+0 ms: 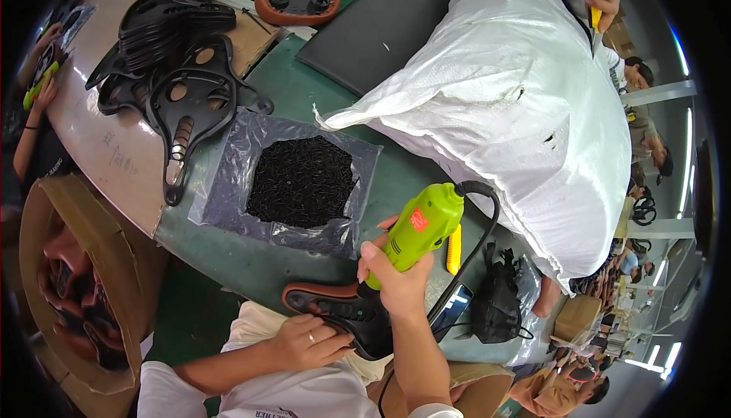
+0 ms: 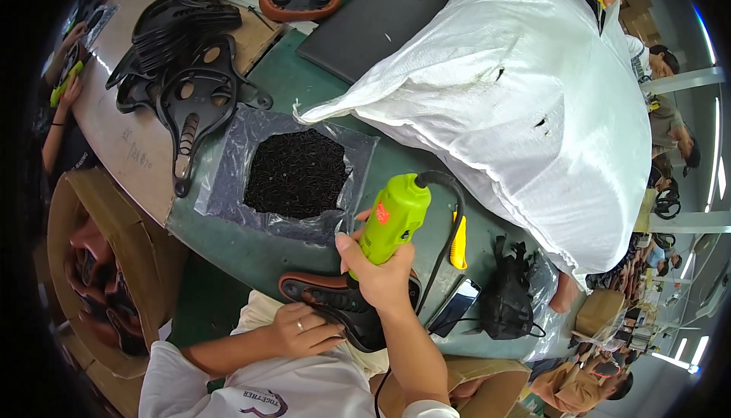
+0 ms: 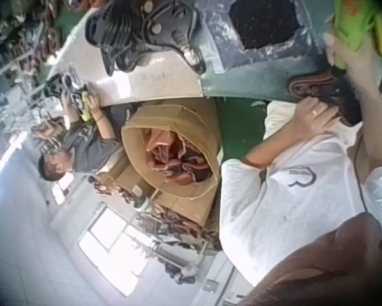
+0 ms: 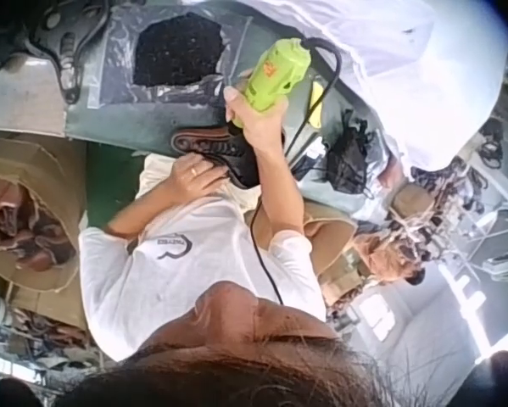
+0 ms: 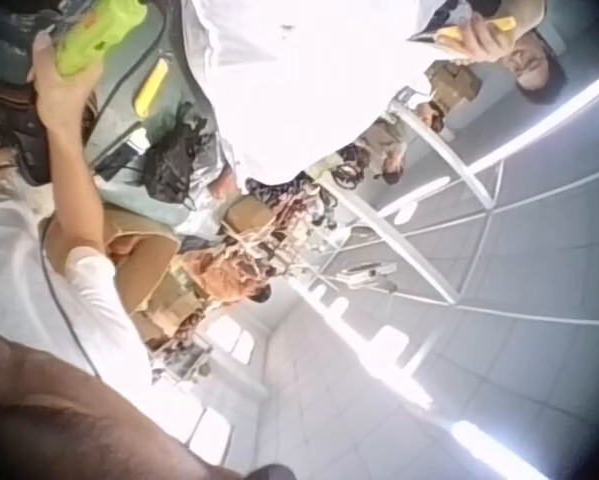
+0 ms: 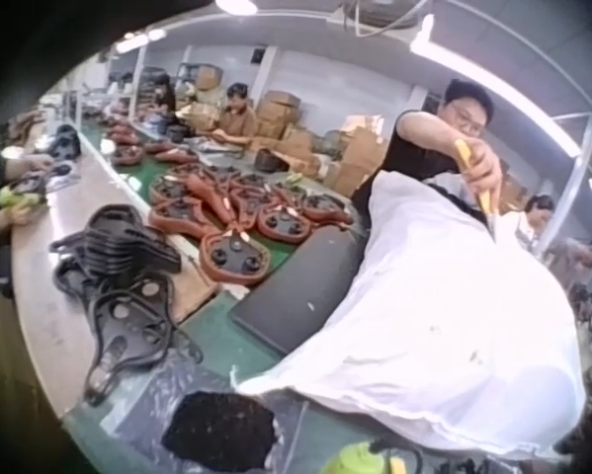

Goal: The worker is assembling bicycle saddles by attaching the base to the seat and securing it with screws using an electric screwdriver.

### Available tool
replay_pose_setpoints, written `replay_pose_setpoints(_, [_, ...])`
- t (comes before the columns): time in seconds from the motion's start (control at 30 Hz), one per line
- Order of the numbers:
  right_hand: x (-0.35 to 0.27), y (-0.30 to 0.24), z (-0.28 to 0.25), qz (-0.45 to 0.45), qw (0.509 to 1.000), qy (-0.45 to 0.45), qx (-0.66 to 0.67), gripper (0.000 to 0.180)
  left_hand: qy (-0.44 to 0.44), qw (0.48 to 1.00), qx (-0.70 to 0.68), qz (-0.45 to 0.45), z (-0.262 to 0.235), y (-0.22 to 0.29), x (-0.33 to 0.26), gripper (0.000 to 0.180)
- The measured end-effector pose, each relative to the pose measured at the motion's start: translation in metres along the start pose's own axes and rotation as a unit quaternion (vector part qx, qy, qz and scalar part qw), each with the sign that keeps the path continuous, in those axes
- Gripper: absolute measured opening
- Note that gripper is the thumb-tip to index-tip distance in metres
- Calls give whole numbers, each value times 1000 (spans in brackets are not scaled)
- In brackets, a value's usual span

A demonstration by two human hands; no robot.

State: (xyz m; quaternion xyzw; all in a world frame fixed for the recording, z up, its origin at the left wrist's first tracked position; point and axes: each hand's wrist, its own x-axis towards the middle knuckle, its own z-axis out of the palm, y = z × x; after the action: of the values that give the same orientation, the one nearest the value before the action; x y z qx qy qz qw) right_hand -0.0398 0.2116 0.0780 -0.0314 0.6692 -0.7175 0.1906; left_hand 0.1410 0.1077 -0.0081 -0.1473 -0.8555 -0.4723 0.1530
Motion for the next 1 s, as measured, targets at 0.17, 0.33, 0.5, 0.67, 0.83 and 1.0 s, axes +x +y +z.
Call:
replay_pose_setpoints(0.17, [0, -1, 1, -6, 1000, 16, -17, 38, -148, 976, 113, 109, -11, -7, 11, 52])
replay_pose_setpoints(0.33, [11, -14, -25, -42, 990, 111, 71, 40, -160, 976, 127, 75, -9, 3, 9, 55])
replay_pose_setpoints(0.5, [-23, -49, -57, -179, 954, 127, 203, 44, -150, 982, 103, 58, -11, 4, 10, 53])
replay_pose_setpoints(0.67, [-99, -16, -69, -301, 936, 135, 122, 53, -150, 981, 112, 57, -8, 5, 13, 52])
replay_pose_setpoints(0.83, [-105, 45, -73, -367, 911, 186, 9, 52, -163, 979, 107, 55, -8, 11, 19, 52])
replay_pose_setpoints(1.0, [-105, 55, -87, -354, 915, 170, 87, 56, -169, 974, 127, 78, -8, 8, 24, 51])
